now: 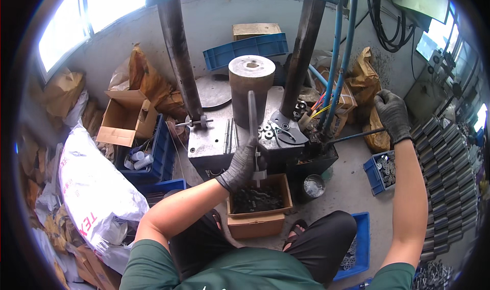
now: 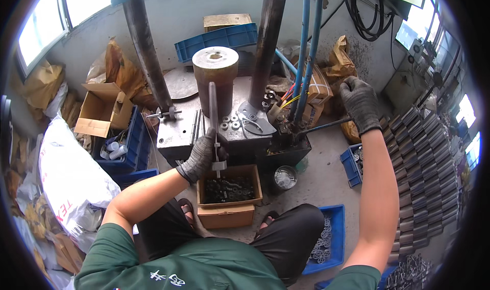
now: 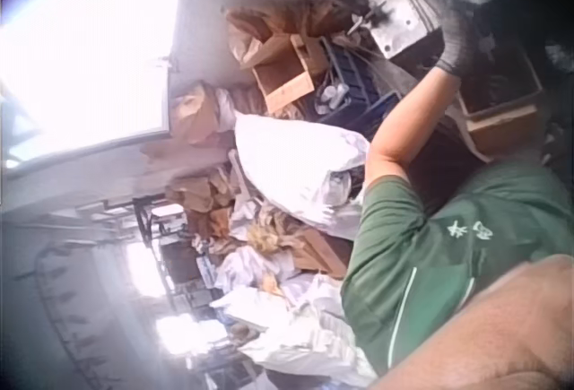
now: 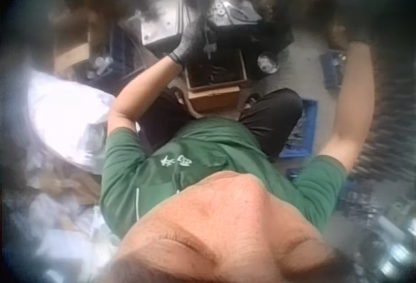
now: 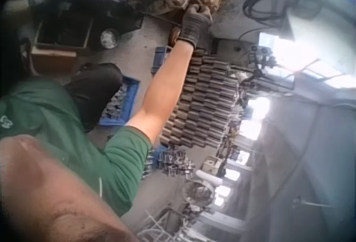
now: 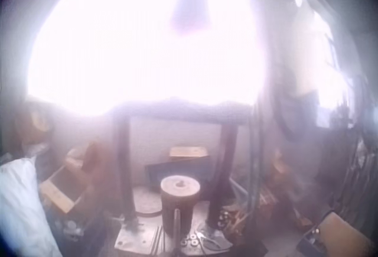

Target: The person assembles mechanical components by fitting bearings and discs onto metal shafts, pressing them into place using a hydraulic press machine, and placing the finished assemblies into crates.

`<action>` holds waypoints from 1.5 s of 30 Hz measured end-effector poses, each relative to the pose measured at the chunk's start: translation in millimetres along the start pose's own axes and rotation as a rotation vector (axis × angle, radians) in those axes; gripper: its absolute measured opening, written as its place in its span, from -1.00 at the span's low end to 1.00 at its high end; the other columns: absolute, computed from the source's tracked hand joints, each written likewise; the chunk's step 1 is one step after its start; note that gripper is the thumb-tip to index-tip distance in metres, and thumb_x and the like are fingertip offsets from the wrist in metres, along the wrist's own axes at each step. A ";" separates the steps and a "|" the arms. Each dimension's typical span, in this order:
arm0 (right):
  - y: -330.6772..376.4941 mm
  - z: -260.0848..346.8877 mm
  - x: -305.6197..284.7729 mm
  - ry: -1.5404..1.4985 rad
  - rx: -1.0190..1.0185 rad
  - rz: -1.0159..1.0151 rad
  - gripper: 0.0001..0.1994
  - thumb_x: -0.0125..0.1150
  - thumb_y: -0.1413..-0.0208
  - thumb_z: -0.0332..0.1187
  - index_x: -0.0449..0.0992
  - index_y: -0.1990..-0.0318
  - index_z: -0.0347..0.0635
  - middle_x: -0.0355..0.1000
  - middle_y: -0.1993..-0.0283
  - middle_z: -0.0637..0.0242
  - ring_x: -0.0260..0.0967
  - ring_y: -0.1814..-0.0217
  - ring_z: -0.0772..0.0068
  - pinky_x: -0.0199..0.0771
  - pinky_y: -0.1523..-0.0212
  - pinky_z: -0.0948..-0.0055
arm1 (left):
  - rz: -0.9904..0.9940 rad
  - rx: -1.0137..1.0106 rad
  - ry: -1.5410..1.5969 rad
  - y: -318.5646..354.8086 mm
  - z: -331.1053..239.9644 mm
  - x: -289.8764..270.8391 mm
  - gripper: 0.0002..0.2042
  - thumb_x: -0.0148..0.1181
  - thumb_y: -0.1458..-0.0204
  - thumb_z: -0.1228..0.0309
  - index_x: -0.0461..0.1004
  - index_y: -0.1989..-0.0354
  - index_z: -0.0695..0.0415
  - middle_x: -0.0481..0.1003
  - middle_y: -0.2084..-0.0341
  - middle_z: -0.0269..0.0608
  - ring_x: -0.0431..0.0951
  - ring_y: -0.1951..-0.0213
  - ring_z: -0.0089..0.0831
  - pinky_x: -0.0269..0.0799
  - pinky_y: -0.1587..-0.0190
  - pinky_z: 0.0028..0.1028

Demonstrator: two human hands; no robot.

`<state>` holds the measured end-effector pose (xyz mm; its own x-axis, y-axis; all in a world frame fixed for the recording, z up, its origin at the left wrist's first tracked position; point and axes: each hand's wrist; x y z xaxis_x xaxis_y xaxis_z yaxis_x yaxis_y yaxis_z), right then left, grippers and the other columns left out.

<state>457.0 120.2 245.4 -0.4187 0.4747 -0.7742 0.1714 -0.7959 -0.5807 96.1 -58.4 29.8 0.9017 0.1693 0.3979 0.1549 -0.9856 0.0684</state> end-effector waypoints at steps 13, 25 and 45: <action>152.7 44.0 -31.3 0.036 -0.390 0.100 -0.83 0.32 -0.14 -0.41 0.62 0.17 -0.30 0.60 0.24 -0.02 0.58 0.17 -0.05 0.58 0.14 0.14 | -0.172 -0.613 0.345 -19.6 50.4 -31.1 -0.66 -0.02 -0.38 0.10 0.48 0.34 0.06 0.38 0.66 -0.48 0.40 0.66 -0.51 0.53 0.55 -0.22; 233.1 127.8 139.7 -1.033 0.188 0.543 -0.66 0.28 -0.28 -0.27 0.54 -0.10 -0.27 0.59 0.00 0.12 0.58 -0.07 0.19 0.58 -0.08 0.28 | 0.020 -0.679 0.318 42.1 35.1 -10.1 -0.76 0.08 -0.35 0.23 0.54 0.13 0.14 0.53 0.40 -0.30 0.59 0.34 -0.40 0.62 0.22 -0.33; 238.0 168.0 188.1 -1.560 0.536 1.066 -0.39 0.14 -0.27 -0.13 0.28 -0.42 -0.18 0.50 -0.12 0.26 0.48 -0.15 0.39 0.52 -0.22 0.28 | 0.087 -0.124 -0.264 37.7 -17.9 -32.4 -0.70 0.25 -0.31 0.30 0.55 -0.05 0.27 0.62 0.22 -0.23 0.62 0.15 -0.53 0.57 0.01 -0.44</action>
<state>269.3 -43.0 3.9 -0.6848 -0.6463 0.3366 0.7267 -0.6403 0.2490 65.5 -101.1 35.8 0.9857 0.0624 0.1563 0.0367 -0.9861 0.1620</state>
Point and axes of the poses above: each hand's wrist, its own y-axis away from the middle knuckle, its own x-axis out of the palm, z = x × y
